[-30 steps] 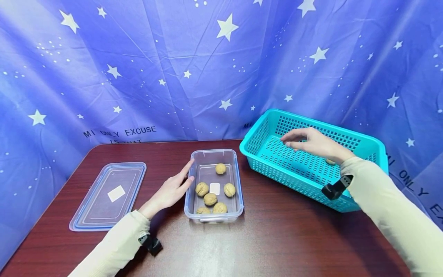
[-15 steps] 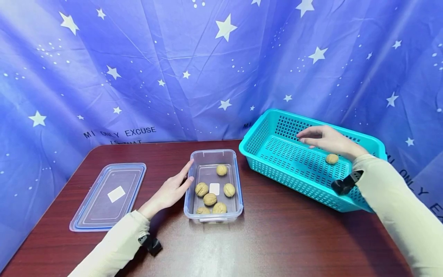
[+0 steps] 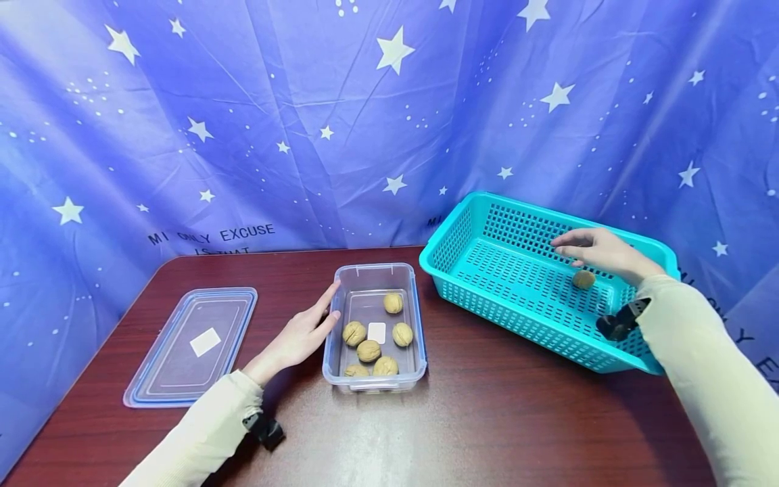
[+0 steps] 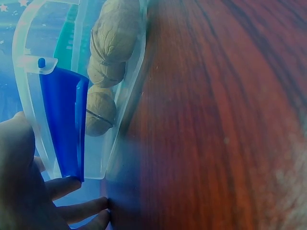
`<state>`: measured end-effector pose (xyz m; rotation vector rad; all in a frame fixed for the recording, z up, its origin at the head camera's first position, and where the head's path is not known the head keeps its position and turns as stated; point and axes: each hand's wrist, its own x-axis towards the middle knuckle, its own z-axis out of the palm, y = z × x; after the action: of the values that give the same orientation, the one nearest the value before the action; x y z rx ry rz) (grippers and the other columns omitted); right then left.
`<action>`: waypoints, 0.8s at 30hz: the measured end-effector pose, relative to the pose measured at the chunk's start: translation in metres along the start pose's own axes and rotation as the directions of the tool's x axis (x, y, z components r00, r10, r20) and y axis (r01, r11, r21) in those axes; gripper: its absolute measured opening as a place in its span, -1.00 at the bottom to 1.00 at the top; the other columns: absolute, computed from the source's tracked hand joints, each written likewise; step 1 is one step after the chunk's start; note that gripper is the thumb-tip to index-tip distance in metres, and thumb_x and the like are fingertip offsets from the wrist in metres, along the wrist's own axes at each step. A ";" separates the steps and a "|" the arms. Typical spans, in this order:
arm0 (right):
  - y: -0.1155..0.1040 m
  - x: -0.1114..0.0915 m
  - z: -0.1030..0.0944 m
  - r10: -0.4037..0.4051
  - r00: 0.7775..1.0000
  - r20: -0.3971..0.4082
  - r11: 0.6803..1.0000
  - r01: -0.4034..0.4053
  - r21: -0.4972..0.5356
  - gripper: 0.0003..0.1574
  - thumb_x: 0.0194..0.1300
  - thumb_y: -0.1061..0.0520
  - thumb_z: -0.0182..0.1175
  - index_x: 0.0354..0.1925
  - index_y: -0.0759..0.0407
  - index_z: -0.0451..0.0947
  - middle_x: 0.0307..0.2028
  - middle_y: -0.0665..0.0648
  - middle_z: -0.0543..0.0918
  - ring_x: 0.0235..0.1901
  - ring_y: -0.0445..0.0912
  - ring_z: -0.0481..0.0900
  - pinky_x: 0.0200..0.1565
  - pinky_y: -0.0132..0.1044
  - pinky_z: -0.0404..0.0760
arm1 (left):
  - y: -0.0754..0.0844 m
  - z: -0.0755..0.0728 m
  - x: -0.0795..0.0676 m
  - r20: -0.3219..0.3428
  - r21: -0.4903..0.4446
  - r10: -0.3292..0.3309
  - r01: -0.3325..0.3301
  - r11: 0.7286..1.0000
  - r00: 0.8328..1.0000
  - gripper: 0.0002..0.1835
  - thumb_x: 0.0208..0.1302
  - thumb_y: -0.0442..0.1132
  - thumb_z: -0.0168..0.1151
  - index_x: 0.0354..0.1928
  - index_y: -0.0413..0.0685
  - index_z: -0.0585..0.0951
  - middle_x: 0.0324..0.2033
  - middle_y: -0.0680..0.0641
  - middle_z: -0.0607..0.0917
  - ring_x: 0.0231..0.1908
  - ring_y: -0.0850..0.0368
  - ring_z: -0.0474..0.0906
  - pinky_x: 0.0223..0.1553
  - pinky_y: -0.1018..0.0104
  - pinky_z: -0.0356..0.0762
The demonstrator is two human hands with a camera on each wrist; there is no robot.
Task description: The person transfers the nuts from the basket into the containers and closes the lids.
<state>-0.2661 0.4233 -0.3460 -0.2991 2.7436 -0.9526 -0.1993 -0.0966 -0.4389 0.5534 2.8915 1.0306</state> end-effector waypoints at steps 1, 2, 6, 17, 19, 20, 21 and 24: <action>0.004 0.000 0.000 0.010 1.000 0.000 1.000 -0.010 0.003 -0.31 0.52 -0.07 -0.05 0.33 0.42 0.23 0.24 0.51 0.34 -0.07 0.00 0.62 -0.05 0.09 0.53 | 0.000 0.000 0.000 0.001 0.000 -0.002 0.002 1.000 1.000 -0.34 0.50 0.02 -0.09 0.54 0.25 -0.02 0.37 -0.14 0.30 0.17 -0.18 0.44 0.12 -0.09 0.38; 0.007 0.000 -0.001 0.017 1.000 0.005 1.000 -0.017 0.006 -0.31 0.52 -0.07 -0.06 0.34 0.43 0.21 0.25 0.53 0.31 -0.04 0.08 0.61 -0.03 0.13 0.51 | 0.000 0.000 0.000 0.002 0.001 -0.003 0.003 1.000 1.000 -0.35 0.50 0.02 -0.09 0.54 0.25 -0.01 0.37 -0.14 0.30 0.17 -0.18 0.44 0.12 -0.09 0.38; 0.019 0.000 -0.002 0.049 0.999 0.014 0.999 -0.050 0.008 -0.28 0.53 -0.08 -0.10 0.35 0.45 0.17 0.27 0.60 0.22 0.03 0.35 0.50 -0.01 0.26 0.43 | 0.000 0.001 0.000 0.004 -0.001 0.000 0.000 1.000 1.000 -0.35 0.50 0.02 -0.09 0.54 0.24 -0.01 0.36 -0.16 0.31 0.17 -0.18 0.44 0.13 -0.09 0.38; 0.033 0.002 -0.006 0.135 0.991 0.016 0.991 -0.135 0.010 -0.21 0.54 -0.13 -0.17 0.36 0.49 0.09 0.30 0.62 0.09 0.21 0.49 0.16 0.09 0.36 0.25 | -0.003 0.002 0.001 -0.003 0.003 0.002 -0.002 1.000 1.000 -0.35 0.50 0.03 -0.09 0.54 0.25 -0.01 0.34 -0.18 0.34 0.15 -0.19 0.46 0.10 -0.10 0.40; 0.034 0.002 -0.006 0.145 0.989 0.020 0.989 -0.145 0.006 -0.23 0.54 -0.11 -0.17 0.35 0.51 0.09 0.29 0.63 0.08 0.22 0.50 0.11 0.11 0.36 0.22 | -0.003 0.002 0.001 -0.005 0.006 0.006 -0.006 1.000 1.000 -0.35 0.51 0.02 -0.09 0.54 0.24 -0.01 0.35 -0.18 0.33 0.14 -0.19 0.46 0.10 -0.10 0.40; 0.035 0.002 -0.006 0.148 0.989 0.024 0.989 -0.148 0.003 -0.23 0.54 -0.10 -0.16 0.35 0.52 0.09 0.29 0.64 0.08 0.22 0.50 0.11 0.11 0.36 0.23 | -0.003 0.002 0.002 -0.006 0.007 0.007 -0.007 1.000 1.000 -0.35 0.51 0.02 -0.09 0.54 0.24 -0.01 0.35 -0.17 0.33 0.15 -0.19 0.46 0.10 -0.10 0.40; 0.035 0.002 -0.006 0.148 0.989 0.029 0.989 -0.148 -0.004 -0.24 0.54 -0.09 -0.15 0.34 0.53 0.09 0.28 0.65 0.10 0.22 0.50 0.13 0.10 0.34 0.26 | -0.003 0.002 0.002 -0.006 0.008 0.008 -0.008 1.000 1.000 -0.35 0.51 0.02 -0.10 0.54 0.24 -0.01 0.35 -0.17 0.33 0.15 -0.19 0.46 0.10 -0.10 0.40; 0.035 0.003 -0.004 0.151 0.987 0.049 0.989 -0.150 -0.015 -0.27 0.53 -0.04 -0.08 0.31 0.55 0.12 0.23 0.65 0.18 0.18 0.47 0.23 0.06 0.27 0.37 | -0.003 0.002 0.001 -0.005 0.011 0.006 -0.006 1.000 1.000 -0.35 0.51 0.02 -0.10 0.54 0.24 -0.01 0.35 -0.17 0.33 0.16 -0.18 0.45 0.11 -0.10 0.39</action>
<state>-0.2742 0.4518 -0.3658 -0.1136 2.6826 -0.8792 -0.2014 -0.0974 -0.4420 0.5620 2.9031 1.0188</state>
